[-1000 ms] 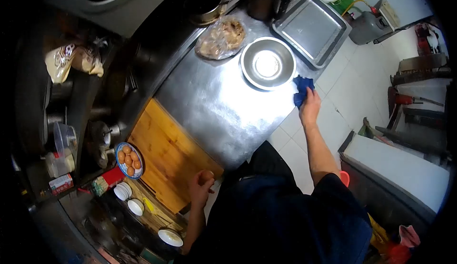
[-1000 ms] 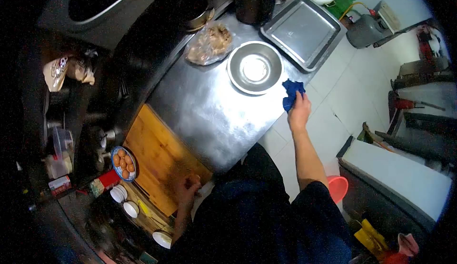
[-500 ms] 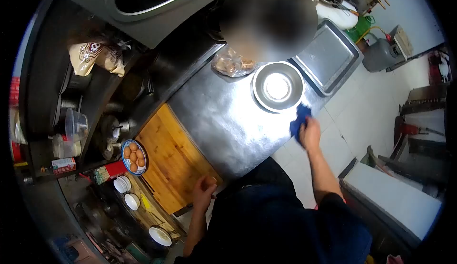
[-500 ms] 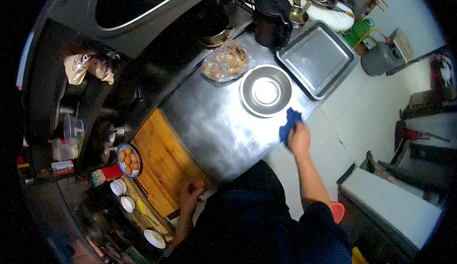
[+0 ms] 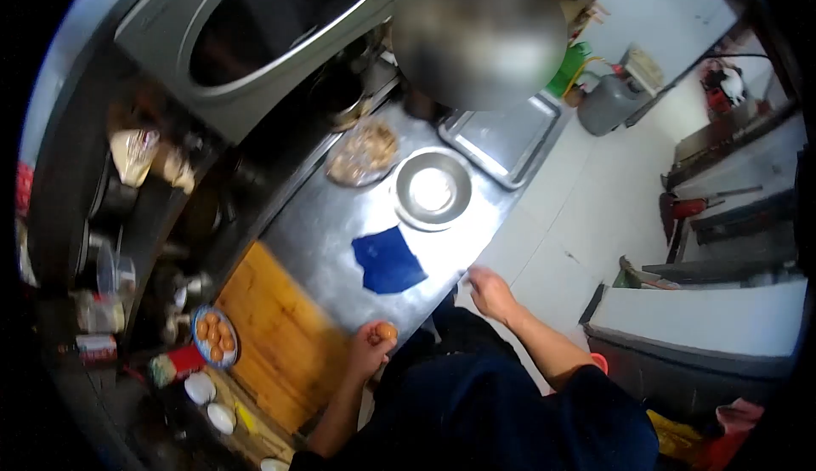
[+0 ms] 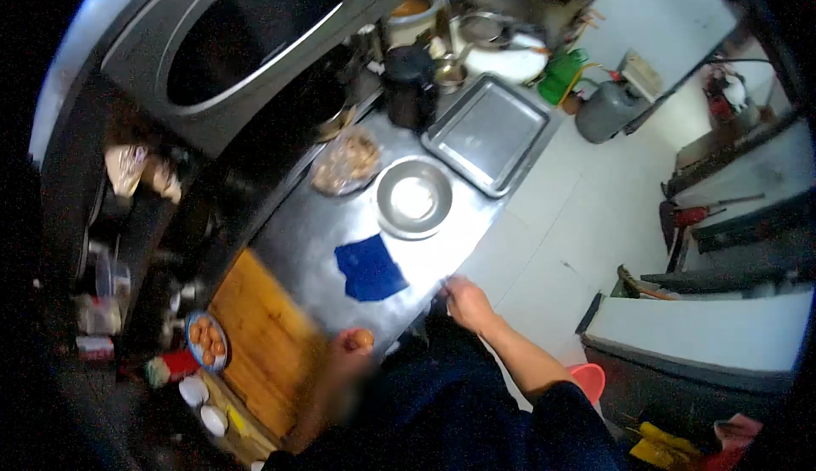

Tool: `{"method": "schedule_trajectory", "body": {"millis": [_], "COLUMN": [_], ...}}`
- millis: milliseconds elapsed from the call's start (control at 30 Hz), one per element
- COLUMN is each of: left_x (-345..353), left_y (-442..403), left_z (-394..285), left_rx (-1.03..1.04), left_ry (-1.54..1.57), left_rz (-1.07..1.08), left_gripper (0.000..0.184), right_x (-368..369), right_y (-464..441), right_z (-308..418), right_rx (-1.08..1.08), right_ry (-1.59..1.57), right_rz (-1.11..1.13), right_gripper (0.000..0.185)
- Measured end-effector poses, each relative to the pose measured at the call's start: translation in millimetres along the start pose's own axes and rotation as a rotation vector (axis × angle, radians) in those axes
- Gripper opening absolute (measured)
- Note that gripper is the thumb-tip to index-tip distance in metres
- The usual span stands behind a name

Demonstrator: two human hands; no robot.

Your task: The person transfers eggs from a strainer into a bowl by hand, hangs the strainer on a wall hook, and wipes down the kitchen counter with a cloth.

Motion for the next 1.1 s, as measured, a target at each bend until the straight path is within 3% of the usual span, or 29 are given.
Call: {"method": "schedule_trajectory", "body": {"millis": [33,133,200,300,400,467,533,600,633,667,700,933,1000,1100], "left_x": [10.2,40.3,68.9,123.0,199.2,254.2,326.6,388.9,420.6,450.8,472.2,567.9,594.2,632.2], "left_y": [-6.2,-35.5,-44.0,-82.0,-123.6,-183.0,-186.4,-212.3,-222.5,-220.3,-228.8,-310.2,-341.3,-402.1], "left_z": [-3.1,-18.4,-74.1,-117.6,-173.2,-169.5,-225.2,-249.1,-268.6,-301.4,-313.9,-343.8,-363.9,-387.4], "left_rx": [0.035,0.123,-0.112,-0.168,-0.118,-0.149,-0.186,-0.091,-0.097,-0.220,-0.219,-0.252,-0.278,-0.233], "left_ry": [0.060,0.211,0.274,0.425,0.341,0.248,0.241,0.077,0.052,0.154,0.184,0.197,0.175,0.209], "left_rz": [0.054,0.256,0.335,0.461,0.501,0.541,0.540,0.617,0.641,0.639,0.654,0.653,0.620,0.610], "left_gripper": [0.052,0.047,0.040,0.038,0.039,0.040,0.041,0.041,0.041,0.040,0.039,0.036,0.037,0.039], "right_x": [1.6,14.3,7.2,5.3,13.7,-11.8,-21.7,-49.0,-66.4,-87.1,-110.8,-271.9,-323.4,-411.3], "right_y": [19.2,82.0,115.6,158.6,202.8,238.3,280.4,305.4,308.3,318.4,326.0,261.4,240.5,207.1], "right_z": [-29.3,-110.6,-153.1,-236.3,-363.2,-421.9,-487.0,-556.2,-576.1,-590.5,-603.5,-686.5,-728.7,-789.4], "right_rx": [0.103,0.279,0.416,0.705,0.729,0.786,0.768,0.746,0.729,0.889,1.050,1.012,0.815,0.749], "right_ry": [0.017,-0.013,-0.116,-0.147,-0.095,-0.146,-0.107,-0.292,-0.285,-0.437,-0.582,-0.521,-0.479,-0.607], "right_rz": [0.068,-0.018,-0.047,0.052,0.030,0.167,0.162,-0.033,0.001,-0.092,-0.193,-0.207,-0.297,-0.418], "right_gripper": [0.026,0.018,0.018,0.039,0.041,0.048,0.043,0.032,0.032,0.026,0.020,0.020,0.013,0.012]}}
Point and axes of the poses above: each hand's wrist, its own y-axis away from the middle knuckle, its own x-axis out of the palm, z = x × y, the point moved 1 cm from there along -y, towards the middle knuckle, and after that the axes turned 11 degrees about z, right-handed, at the moved point
